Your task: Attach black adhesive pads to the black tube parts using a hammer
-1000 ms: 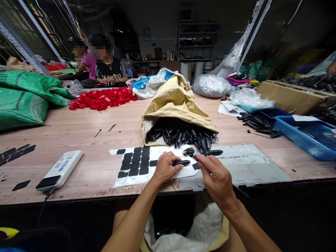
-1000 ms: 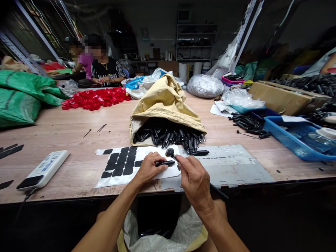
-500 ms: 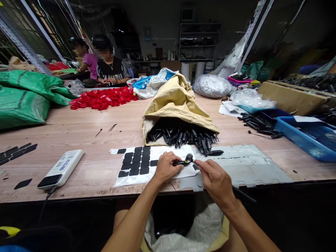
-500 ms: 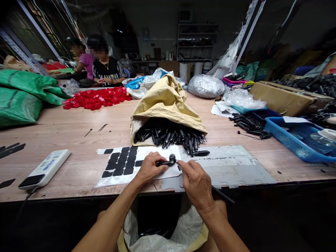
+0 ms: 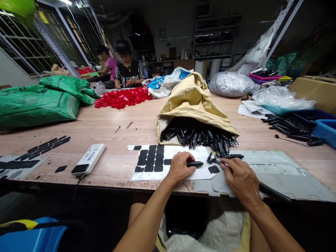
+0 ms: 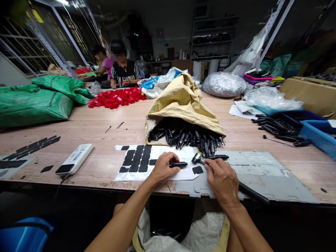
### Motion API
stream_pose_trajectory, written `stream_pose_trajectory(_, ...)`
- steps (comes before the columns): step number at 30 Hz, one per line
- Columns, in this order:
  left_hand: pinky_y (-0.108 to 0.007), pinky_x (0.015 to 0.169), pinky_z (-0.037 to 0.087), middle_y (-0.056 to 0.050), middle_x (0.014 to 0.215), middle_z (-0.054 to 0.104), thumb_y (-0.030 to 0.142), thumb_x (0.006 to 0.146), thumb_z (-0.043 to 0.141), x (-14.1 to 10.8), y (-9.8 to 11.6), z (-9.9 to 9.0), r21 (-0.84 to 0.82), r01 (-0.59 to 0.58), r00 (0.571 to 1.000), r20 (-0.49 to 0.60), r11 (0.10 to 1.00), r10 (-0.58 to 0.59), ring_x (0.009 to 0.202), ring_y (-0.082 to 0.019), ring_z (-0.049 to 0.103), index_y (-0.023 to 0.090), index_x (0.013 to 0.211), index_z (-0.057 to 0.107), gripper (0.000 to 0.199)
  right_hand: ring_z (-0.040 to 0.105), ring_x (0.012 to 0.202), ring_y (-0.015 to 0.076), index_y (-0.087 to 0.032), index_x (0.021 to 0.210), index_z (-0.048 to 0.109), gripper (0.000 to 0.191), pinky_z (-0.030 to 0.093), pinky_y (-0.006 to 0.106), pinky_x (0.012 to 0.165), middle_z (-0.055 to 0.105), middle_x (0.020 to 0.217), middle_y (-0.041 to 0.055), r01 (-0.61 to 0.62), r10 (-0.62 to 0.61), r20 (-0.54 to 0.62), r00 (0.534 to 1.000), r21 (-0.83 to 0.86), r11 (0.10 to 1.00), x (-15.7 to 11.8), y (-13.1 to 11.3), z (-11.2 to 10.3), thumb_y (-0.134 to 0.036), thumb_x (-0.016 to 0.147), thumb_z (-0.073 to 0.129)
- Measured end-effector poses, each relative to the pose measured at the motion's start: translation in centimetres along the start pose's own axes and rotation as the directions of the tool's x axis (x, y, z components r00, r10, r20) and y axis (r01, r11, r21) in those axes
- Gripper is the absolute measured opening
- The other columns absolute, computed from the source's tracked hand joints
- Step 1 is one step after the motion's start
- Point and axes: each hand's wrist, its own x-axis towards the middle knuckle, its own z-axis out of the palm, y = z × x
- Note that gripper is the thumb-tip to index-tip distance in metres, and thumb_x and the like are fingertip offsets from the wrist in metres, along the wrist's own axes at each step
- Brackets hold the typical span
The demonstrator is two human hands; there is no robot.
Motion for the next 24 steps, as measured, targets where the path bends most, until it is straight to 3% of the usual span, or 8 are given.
stream_pose_trajectory(8, -0.034, 0.081, 0.044, 0.001, 0.089, 0.071, 0.019, 0.072, 0.075, -0.2, -0.1, -0.1, -0.052, -0.025, 1.000, -0.009, 0.998, 0.024, 0.088, -0.021, 0.057, 0.023, 0.087, 0.068, 0.018, 0.053, 0.083, 0.0215, -0.024, 0.106, 0.071, 0.020, 0.038, 0.034, 0.075, 0.066, 0.089, 0.0034, 0.002, -0.002, -0.008, 1.000, -0.047, 0.999, -0.3, 0.0, 0.5, -0.031, 0.094, 0.057)
stream_pose_trajectory(12, -0.034, 0.085, 0.044, -0.001, 0.092, 0.073, 0.027, 0.079, 0.075, -1.5, 1.5, -0.8, -0.096, -0.091, 0.996, -0.011, 0.991, 0.091, 0.093, -0.022, 0.059, 0.022, 0.089, 0.071, 0.012, 0.053, 0.083, 0.0212, -0.024, 0.106, 0.071, 0.019, 0.037, 0.033, 0.075, 0.066, 0.089, 0.0034, -0.007, 0.007, 0.010, 1.000, -0.041, 0.999, -0.1, -0.1, 0.4, -0.030, 0.095, 0.056)
stream_pose_trajectory(15, -0.030, 0.076, 0.046, -0.002, 0.092, 0.073, 0.030, 0.085, 0.069, -4.3, 3.6, -1.7, -0.174, -0.083, 0.978, 0.175, 0.981, 0.114, 0.085, -0.020, 0.063, 0.024, 0.096, 0.072, 0.014, 0.053, 0.086, 0.0215, -0.024, 0.106, 0.070, 0.019, 0.036, 0.034, 0.077, 0.066, 0.093, 0.0042, -0.011, 0.011, 0.024, 1.000, -0.037, 0.999, 0.0, -0.3, 0.1, -0.028, 0.095, 0.055)
stream_pose_trajectory(17, -0.028, 0.068, 0.044, -0.001, 0.086, 0.073, 0.031, 0.086, 0.067, -6.8, 4.4, -2.0, -0.185, -0.061, 0.927, 0.355, 0.981, 0.125, 0.075, -0.018, 0.063, 0.026, 0.097, 0.073, 0.014, 0.052, 0.088, 0.0217, -0.024, 0.107, 0.070, 0.020, 0.036, 0.034, 0.078, 0.066, 0.094, 0.0046, -0.021, 0.022, 0.036, 0.999, -0.038, 0.999, 0.0, -0.6, -0.1, -0.027, 0.095, 0.054)
stream_pose_trajectory(20, -0.028, 0.065, 0.042, 0.001, 0.078, 0.071, 0.031, 0.083, 0.069, -10.0, 3.6, -1.0, -0.044, -0.010, 0.875, 0.483, 0.999, 0.030, 0.071, -0.018, 0.063, 0.028, 0.096, 0.072, 0.014, 0.051, 0.088, 0.0217, -0.023, 0.107, 0.069, 0.020, 0.035, 0.034, 0.078, 0.065, 0.093, 0.0048, -0.032, 0.034, 0.047, 0.998, -0.040, 0.999, 0.1, -0.8, -0.2, -0.027, 0.096, 0.053)
stream_pose_trajectory(24, -0.035, 0.076, 0.047, -0.007, 0.095, 0.075, 0.030, 0.084, 0.062, -12.6, 0.0, 2.1, 0.292, 0.123, 0.867, 0.433, 0.948, -0.246, 0.091, -0.029, 0.070, 0.025, 0.100, 0.071, 0.018, 0.050, 0.087, 0.0216, -0.023, 0.107, 0.069, 0.020, 0.034, 0.034, 0.077, 0.064, 0.093, 0.0053, -0.030, 0.032, 0.047, 0.998, -0.044, 0.999, 0.1, -0.9, -0.3, -0.027, 0.096, 0.053)
